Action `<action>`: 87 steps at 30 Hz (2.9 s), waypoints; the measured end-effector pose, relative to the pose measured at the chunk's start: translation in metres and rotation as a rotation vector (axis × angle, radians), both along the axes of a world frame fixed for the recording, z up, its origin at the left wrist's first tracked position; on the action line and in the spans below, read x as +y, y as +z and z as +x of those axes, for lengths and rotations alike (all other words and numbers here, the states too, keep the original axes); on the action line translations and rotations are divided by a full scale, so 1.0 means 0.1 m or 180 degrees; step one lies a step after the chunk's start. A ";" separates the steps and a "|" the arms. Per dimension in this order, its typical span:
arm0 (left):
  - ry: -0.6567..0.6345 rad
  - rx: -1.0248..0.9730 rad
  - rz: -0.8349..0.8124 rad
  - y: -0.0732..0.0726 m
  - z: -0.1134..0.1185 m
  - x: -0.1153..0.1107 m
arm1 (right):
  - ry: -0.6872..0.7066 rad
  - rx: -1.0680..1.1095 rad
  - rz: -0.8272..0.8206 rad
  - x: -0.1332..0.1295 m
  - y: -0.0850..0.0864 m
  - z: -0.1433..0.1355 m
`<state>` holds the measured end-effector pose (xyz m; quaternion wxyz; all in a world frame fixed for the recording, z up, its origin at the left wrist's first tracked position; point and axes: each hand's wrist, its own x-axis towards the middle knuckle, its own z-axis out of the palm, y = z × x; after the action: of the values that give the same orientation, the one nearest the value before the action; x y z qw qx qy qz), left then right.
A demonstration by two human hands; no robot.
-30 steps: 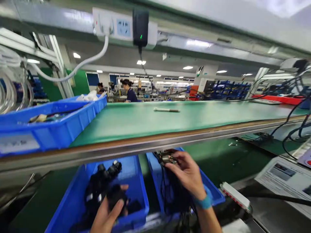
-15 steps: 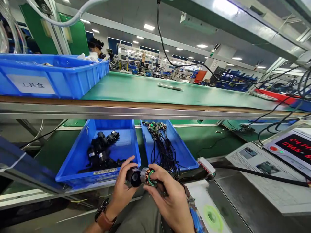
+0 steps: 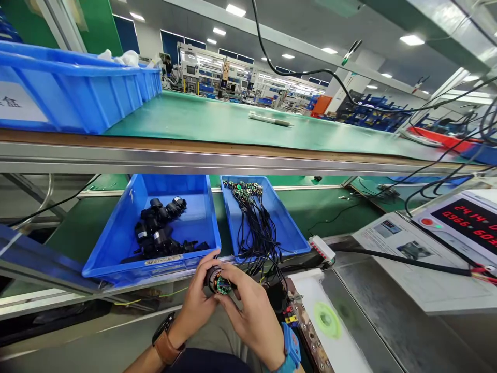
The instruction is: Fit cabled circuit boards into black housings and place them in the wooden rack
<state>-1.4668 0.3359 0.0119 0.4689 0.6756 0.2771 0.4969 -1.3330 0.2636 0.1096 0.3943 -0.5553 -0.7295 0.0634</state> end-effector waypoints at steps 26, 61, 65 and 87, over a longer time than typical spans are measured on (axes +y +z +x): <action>-0.0296 0.0200 -0.0164 -0.17 -0.02 -0.15 | 0.0312 0.0401 -0.0151 -0.03 -0.13 0.02; -0.0649 0.0261 -0.0186 -0.15 -0.07 -0.18 | -0.0027 0.0170 0.0063 -0.11 -0.19 -0.01; -0.0593 0.0207 -0.0358 -0.16 -0.07 -0.20 | -0.0107 0.0099 -0.0009 -0.15 -0.20 -0.05; -0.0511 0.0283 -0.0579 -0.36 -0.09 -0.27 | -0.0672 0.0114 -0.0911 -0.22 -0.51 -0.14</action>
<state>-1.4757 0.3087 -0.0243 0.5538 0.6716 0.2866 0.4001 -1.3474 0.2418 0.0583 0.3287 -0.6781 -0.6434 0.1348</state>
